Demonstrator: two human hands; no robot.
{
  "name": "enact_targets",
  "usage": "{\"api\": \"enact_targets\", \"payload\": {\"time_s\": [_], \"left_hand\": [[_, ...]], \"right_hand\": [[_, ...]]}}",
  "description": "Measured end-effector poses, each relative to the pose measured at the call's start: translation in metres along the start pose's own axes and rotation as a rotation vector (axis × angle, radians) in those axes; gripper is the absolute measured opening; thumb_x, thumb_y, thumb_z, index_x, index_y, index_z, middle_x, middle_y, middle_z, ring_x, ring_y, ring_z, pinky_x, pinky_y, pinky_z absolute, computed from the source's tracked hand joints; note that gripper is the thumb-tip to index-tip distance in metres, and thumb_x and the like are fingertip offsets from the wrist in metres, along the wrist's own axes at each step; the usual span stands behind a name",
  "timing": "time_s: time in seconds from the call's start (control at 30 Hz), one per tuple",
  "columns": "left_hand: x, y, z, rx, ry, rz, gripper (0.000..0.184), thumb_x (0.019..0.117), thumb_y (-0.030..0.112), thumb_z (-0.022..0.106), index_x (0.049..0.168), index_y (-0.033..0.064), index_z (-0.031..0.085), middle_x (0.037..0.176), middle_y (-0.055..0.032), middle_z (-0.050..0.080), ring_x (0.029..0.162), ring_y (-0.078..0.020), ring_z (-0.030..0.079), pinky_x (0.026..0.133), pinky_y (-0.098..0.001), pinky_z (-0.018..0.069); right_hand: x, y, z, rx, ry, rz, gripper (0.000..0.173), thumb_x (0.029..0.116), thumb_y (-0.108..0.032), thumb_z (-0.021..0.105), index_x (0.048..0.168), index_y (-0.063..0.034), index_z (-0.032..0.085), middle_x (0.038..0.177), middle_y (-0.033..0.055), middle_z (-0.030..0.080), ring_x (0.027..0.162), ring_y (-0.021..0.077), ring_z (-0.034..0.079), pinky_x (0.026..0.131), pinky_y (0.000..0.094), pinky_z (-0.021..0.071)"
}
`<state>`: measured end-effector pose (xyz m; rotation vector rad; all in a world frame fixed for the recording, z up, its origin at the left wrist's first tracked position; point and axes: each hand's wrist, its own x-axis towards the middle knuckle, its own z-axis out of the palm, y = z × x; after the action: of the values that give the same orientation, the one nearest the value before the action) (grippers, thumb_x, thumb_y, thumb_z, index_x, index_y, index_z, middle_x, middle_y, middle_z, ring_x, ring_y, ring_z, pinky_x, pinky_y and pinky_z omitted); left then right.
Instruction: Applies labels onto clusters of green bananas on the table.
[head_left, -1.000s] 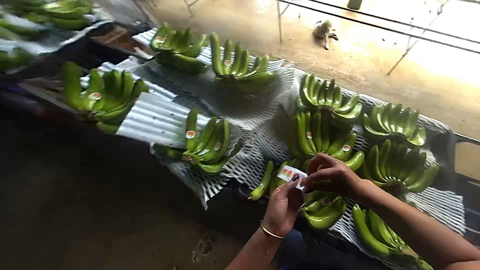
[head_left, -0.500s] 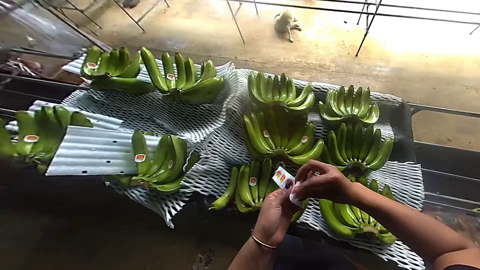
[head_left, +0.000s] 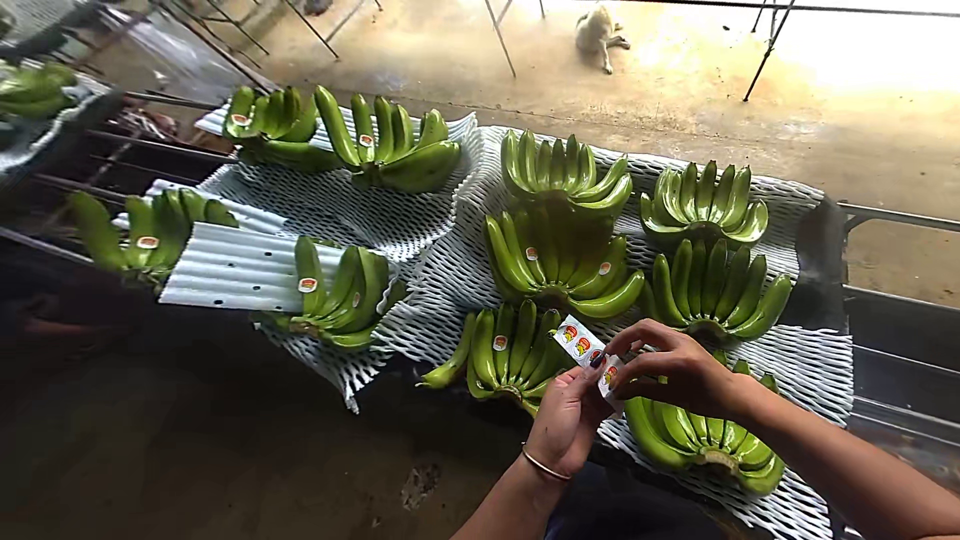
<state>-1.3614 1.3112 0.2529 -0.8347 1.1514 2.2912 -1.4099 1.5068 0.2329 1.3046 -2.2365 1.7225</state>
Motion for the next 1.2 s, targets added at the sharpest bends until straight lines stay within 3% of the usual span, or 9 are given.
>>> {"api": "enact_targets", "payload": {"time_s": [0.17,0.27,0.4,0.57,0.73,0.8,0.9,1.03,1.2], "left_hand": [[-0.003,-0.008,0.001,-0.006,0.105,0.121,0.023,0.1086,0.01,0.045,0.114,-0.0046,0.062,0.097,-0.0157,0.074,0.083,-0.0211,0.074,0.078,-0.0355,0.0625],[-0.006,-0.008,-0.005,0.021,0.131,0.184,0.022,0.108,0.009,0.046,0.111,-0.004,0.063,0.096,-0.0154,0.073,0.084,-0.0215,0.074,0.079,-0.0368,0.0629],[-0.011,-0.012,-0.012,0.051,0.099,0.216,0.022,0.1071,0.007,0.047,0.112,-0.0051,0.065,0.099,-0.0165,0.074,0.084,-0.0207,0.074,0.078,-0.035,0.0628],[-0.015,-0.018,-0.013,0.026,0.076,0.17,0.026,0.108,0.006,0.044,0.118,-0.0065,0.064,0.105,-0.019,0.073,0.087,-0.0226,0.075,0.079,-0.0363,0.0631],[-0.016,-0.018,-0.005,0.015,0.04,0.187,0.031,0.109,0.007,0.038,0.119,-0.0053,0.064,0.112,-0.017,0.073,0.093,-0.0196,0.073,0.083,-0.0333,0.0614],[-0.014,-0.017,-0.002,0.031,0.034,0.177,0.029,0.1091,0.007,0.041,0.12,-0.0052,0.064,0.111,-0.0166,0.073,0.094,-0.0203,0.073,0.084,-0.0344,0.061],[-0.012,-0.015,0.005,0.045,-0.011,0.151,0.028,0.1094,0.011,0.043,0.121,-0.005,0.063,0.105,-0.015,0.072,0.092,-0.0197,0.072,0.086,-0.0354,0.0604],[-0.017,-0.013,0.012,-0.077,-0.052,0.142,0.032,0.1107,0.013,0.037,0.112,-0.0033,0.065,0.102,-0.0152,0.072,0.094,-0.0215,0.072,0.088,-0.0385,0.0598],[-0.012,-0.01,-0.006,-0.169,-0.12,0.092,0.047,0.1104,0.026,0.025,0.125,0.0006,0.062,0.112,-0.0167,0.071,0.102,-0.024,0.07,0.091,-0.0397,0.0576]], "right_hand": [[-0.009,0.002,-0.027,0.145,0.096,0.051,0.007,0.0942,-0.008,0.071,0.096,-0.0051,0.078,0.106,0.0075,0.074,0.105,0.0127,0.069,0.094,0.0292,0.0582],[-0.029,0.045,-0.092,-0.207,0.011,0.329,0.01,0.0923,-0.007,0.071,0.096,-0.0093,0.079,0.093,0.0011,0.074,0.088,0.0117,0.071,0.082,0.0357,0.0607],[-0.07,0.109,-0.148,-0.756,-0.299,0.76,0.005,0.0909,-0.008,0.075,0.095,-0.0099,0.077,0.094,0.0126,0.074,0.089,0.0371,0.072,0.077,0.0641,0.0552],[-0.087,0.132,-0.148,-1.006,-0.559,0.965,0.015,0.0916,-0.009,0.073,0.107,-0.0109,0.071,0.099,0.015,0.073,0.095,0.0388,0.071,0.076,0.0597,0.055],[-0.064,0.098,-0.137,-0.952,-0.214,0.711,0.025,0.0857,-0.011,0.082,0.106,-0.0031,0.07,0.101,0.0208,0.067,0.095,0.0418,0.068,0.076,0.0587,0.0559],[-0.037,0.059,-0.112,-0.662,-0.063,0.446,0.014,0.0897,-0.011,0.076,0.102,-0.0052,0.072,0.096,0.0136,0.069,0.084,0.0309,0.069,0.072,0.0522,0.0589],[-0.006,0.009,-0.057,-0.213,-0.063,0.151,0.018,0.0917,-0.019,0.075,0.109,-0.0123,0.077,0.103,0.0034,0.07,0.092,0.0112,0.068,0.08,0.0313,0.0611],[0.003,-0.004,-0.015,-0.141,-0.146,0.052,0.036,0.0917,-0.03,0.077,0.125,-0.0161,0.073,0.108,0.0077,0.069,0.1,0.0142,0.066,0.084,0.0312,0.0569],[0.004,0.002,0.0,-0.136,-0.074,0.056,0.017,0.098,-0.026,0.07,0.112,-0.0207,0.078,0.102,0.007,0.067,0.092,0.0115,0.064,0.08,0.0267,0.0557]]}}
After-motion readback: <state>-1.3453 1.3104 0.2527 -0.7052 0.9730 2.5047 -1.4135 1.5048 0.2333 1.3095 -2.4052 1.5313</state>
